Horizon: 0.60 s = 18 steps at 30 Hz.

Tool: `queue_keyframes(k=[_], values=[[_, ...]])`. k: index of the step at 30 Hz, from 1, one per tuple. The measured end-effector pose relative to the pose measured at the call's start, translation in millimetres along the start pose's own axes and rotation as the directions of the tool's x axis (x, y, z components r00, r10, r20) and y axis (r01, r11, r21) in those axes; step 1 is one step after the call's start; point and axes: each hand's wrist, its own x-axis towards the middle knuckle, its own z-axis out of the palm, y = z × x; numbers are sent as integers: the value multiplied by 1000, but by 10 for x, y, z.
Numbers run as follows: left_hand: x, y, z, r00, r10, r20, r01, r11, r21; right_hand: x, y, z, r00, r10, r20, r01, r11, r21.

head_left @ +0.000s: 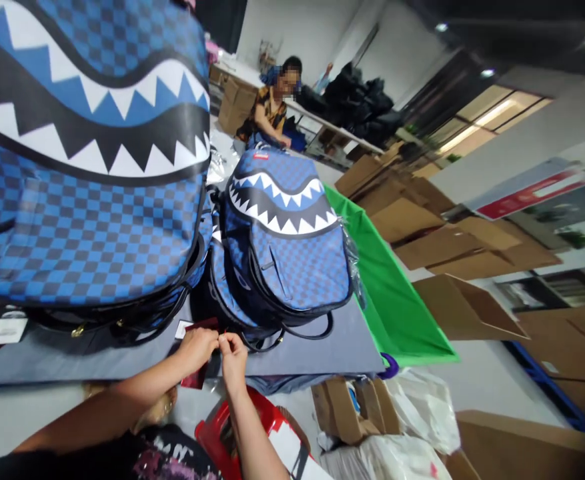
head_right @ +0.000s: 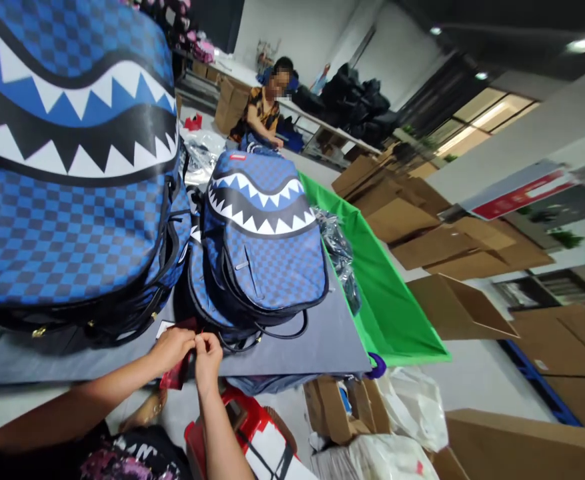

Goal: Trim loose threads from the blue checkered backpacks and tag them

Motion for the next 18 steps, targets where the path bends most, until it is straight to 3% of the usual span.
queue_keyframes(k=[6,11,15,18], values=[[13,-42,58,998,-19,56,25,995,-95,39,77,38,999,-41,-30,41,999,14],[48,-32,75,993,-103,-66,98,992,-79,69,130,59,998,-57,-38,58,998,30],[2,14,63,997,-71,-43,68,996,-66,62,154,52,998,-53,-33,55,998,35],[-26,52,22,991,-104,-86,103,995,-14,72,149,57,998,-51,-35,53,998,37]])
